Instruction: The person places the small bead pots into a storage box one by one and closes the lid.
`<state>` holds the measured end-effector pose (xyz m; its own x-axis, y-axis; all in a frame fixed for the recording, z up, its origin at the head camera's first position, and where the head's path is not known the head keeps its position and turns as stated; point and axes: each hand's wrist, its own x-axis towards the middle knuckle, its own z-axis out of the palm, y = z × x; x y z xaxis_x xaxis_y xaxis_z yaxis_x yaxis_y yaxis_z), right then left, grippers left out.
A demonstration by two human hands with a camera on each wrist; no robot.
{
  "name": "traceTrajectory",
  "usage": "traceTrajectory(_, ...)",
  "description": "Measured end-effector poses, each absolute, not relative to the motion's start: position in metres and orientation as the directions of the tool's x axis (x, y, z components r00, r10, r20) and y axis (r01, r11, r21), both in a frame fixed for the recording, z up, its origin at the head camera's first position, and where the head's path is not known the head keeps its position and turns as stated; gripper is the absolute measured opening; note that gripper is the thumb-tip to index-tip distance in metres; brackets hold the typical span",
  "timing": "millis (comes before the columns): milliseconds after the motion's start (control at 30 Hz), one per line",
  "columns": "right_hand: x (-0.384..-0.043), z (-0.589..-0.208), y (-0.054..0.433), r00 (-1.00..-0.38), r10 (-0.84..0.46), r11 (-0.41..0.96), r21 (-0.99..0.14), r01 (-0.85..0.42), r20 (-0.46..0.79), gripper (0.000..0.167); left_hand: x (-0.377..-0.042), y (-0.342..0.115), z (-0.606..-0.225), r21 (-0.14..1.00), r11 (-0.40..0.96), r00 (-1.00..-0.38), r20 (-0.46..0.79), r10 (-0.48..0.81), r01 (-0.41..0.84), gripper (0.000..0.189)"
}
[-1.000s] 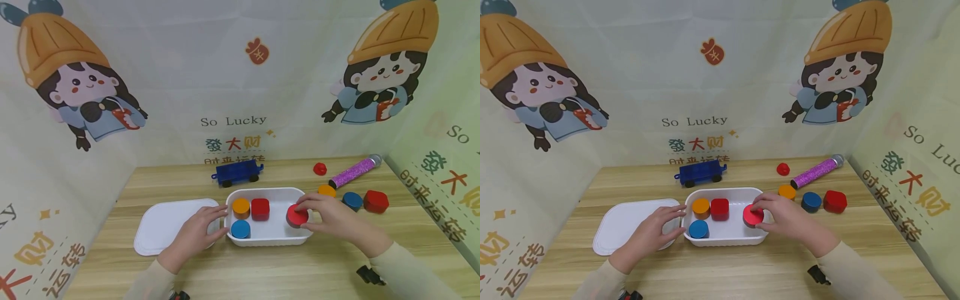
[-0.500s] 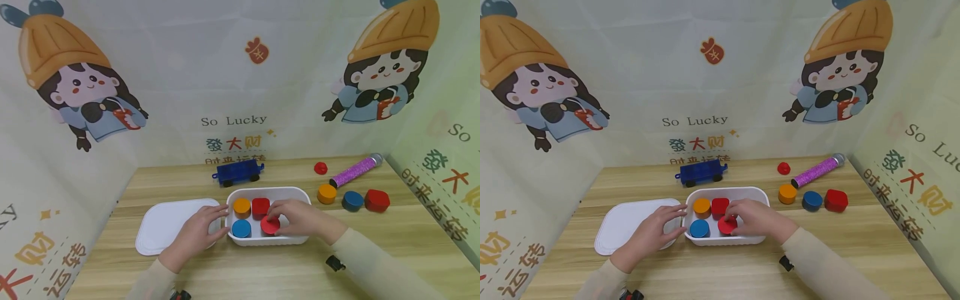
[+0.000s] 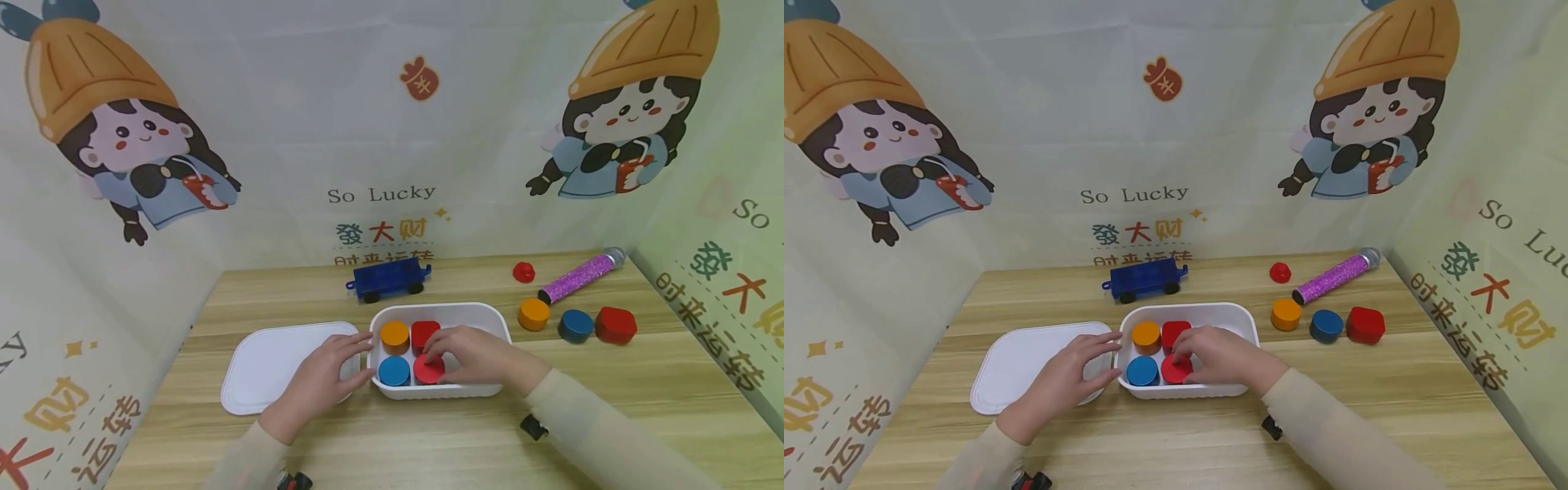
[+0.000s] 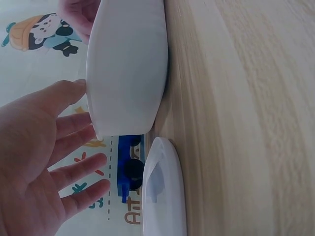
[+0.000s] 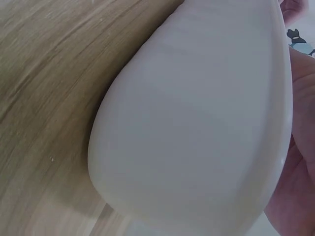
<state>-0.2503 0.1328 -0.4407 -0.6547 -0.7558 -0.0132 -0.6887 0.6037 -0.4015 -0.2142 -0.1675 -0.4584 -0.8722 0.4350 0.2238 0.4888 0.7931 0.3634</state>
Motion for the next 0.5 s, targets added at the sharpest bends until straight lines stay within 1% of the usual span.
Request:
traceTrajectory(267, -0.2501, -0.4399, 0.1290, -0.659, -0.751, 0.609, -0.420, -0.673, -0.033, 0.033, -0.2136, -0.1670, -0.4589, 0.383, 0.799, -0.886, 0.199, 0.420, 0.464, 0.047)
traceTrajectory(400, -0.2507, -0.4381, 0.1303, -0.658, -0.752, 0.601, -0.425, -0.677, -0.016, 0.033, -0.2136, -0.1671, -0.4591, 0.382, 0.794, -0.881, 0.215, 0.421, 0.473, 0.047)
traceTrajectory(500, -0.2507, -0.4359, 0.1335, -0.657, -0.754, 0.585, -0.449, -0.675, 0.006, 0.033, -0.2135, -0.1674, -0.4593, 0.378, 0.792, -0.877, 0.225, 0.424, 0.480, 0.047)
